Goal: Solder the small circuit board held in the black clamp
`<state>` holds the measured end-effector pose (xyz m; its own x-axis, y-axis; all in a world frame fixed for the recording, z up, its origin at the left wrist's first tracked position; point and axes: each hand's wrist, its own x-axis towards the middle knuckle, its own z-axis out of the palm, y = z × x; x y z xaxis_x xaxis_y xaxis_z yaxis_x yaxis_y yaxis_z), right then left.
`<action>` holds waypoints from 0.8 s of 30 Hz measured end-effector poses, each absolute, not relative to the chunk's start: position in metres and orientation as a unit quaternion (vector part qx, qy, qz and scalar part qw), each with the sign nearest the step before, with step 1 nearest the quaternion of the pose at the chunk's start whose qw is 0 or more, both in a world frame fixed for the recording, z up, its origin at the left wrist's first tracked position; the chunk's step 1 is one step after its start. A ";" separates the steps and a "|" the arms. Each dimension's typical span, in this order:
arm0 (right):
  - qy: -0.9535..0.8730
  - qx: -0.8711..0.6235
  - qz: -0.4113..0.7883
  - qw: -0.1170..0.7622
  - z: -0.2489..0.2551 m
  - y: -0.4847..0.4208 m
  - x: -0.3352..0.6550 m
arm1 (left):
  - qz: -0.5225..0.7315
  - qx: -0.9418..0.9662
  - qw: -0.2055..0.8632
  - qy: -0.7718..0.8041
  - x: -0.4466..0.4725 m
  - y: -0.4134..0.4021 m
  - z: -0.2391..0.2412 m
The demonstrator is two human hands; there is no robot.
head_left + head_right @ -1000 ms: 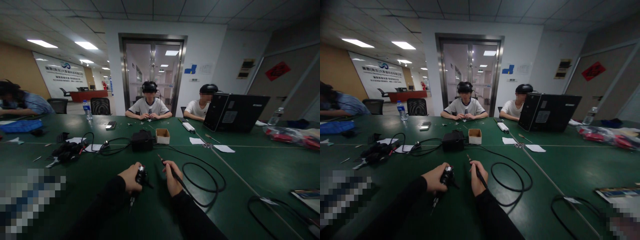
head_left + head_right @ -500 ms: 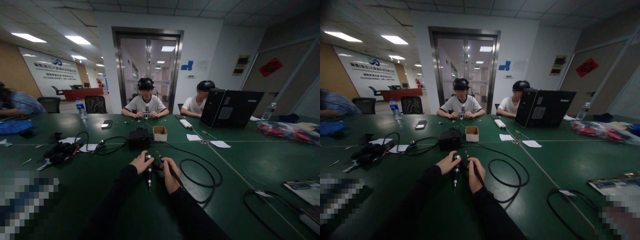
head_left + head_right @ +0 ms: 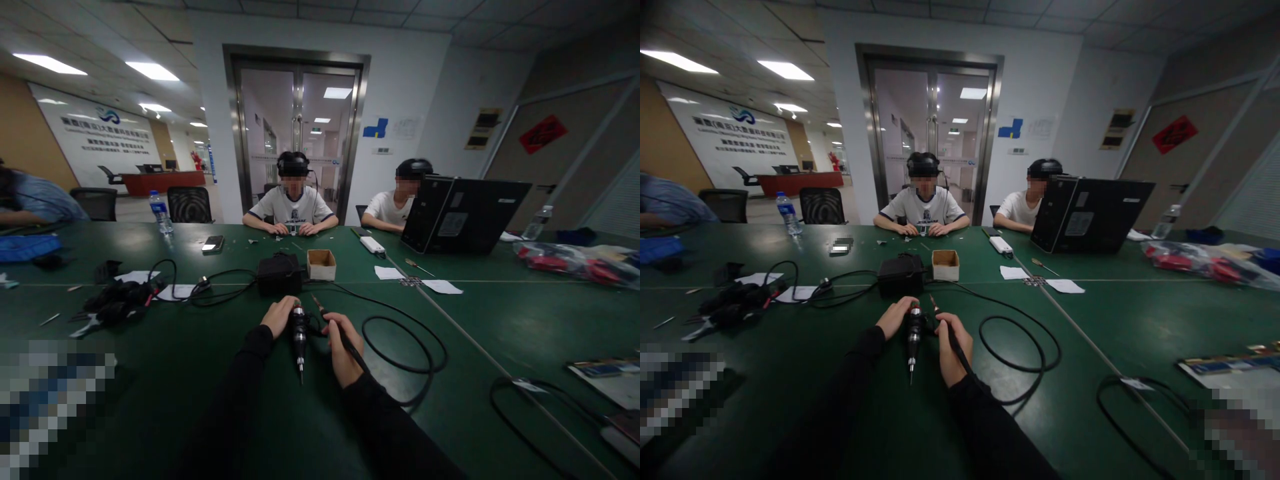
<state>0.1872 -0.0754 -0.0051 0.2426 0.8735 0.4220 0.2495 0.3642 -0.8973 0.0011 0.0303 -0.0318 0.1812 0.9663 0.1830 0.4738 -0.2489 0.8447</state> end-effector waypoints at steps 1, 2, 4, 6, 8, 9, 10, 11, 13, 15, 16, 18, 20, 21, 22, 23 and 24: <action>-0.564 -0.500 0.257 0.605 -0.006 -0.075 0.187 | 0.387 0.688 0.343 0.510 0.000 0.031 -0.034; -0.569 -0.496 0.258 0.602 -0.007 -0.076 0.187 | 0.399 0.679 0.360 0.501 -0.001 0.032 -0.037; -0.584 -0.486 0.263 0.594 -0.008 -0.076 0.186 | 0.421 0.662 0.386 0.486 -0.002 0.033 -0.042; -0.603 -0.474 0.266 0.584 -0.007 -0.077 0.185 | 0.440 0.646 0.400 0.478 -0.001 0.034 -0.045; -0.622 -0.463 0.262 0.575 -0.006 -0.078 0.184 | 0.461 0.635 0.406 0.468 0.000 0.033 -0.045; -0.630 -0.459 0.259 0.570 -0.006 -0.078 0.184 | 0.471 0.631 0.409 0.461 0.001 0.032 -0.045; -0.637 -0.455 0.256 0.567 -0.006 -0.078 0.184 | 0.480 0.628 0.412 0.453 0.001 0.031 -0.043; -0.643 -0.452 0.254 0.564 -0.006 -0.077 0.184 | 0.487 0.625 0.414 0.448 0.002 0.030 -0.042; -0.651 -0.447 0.256 0.558 -0.006 -0.077 0.184 | 0.493 0.624 0.418 0.439 0.002 0.028 -0.040; -0.657 -0.443 0.261 0.552 -0.007 -0.077 0.184 | 0.497 0.623 0.420 0.434 0.002 0.028 -0.039; -0.660 -0.441 0.263 0.548 -0.007 -0.077 0.184 | 0.498 0.622 0.421 0.433 0.002 0.028 -0.039; -0.665 -0.440 0.268 0.541 -0.007 -0.078 0.184 | 0.501 0.620 0.422 0.433 0.002 0.028 -0.039; -0.669 -0.439 0.269 0.536 -0.006 -0.079 0.184 | 0.502 0.617 0.424 0.433 0.002 0.029 -0.040; -0.671 -0.438 0.269 0.535 -0.005 -0.080 0.184 | 0.502 0.616 0.426 0.433 0.002 0.029 -0.040; -0.672 -0.438 0.268 0.533 -0.004 -0.080 0.184 | 0.503 0.614 0.426 0.434 0.002 0.030 -0.041; -0.674 -0.438 0.266 0.532 -0.003 -0.081 0.184 | 0.503 0.613 0.427 0.434 0.002 0.030 -0.041; -0.676 -0.438 0.264 0.530 -0.002 -0.081 0.184 | 0.503 0.613 0.427 0.434 0.002 0.030 -0.041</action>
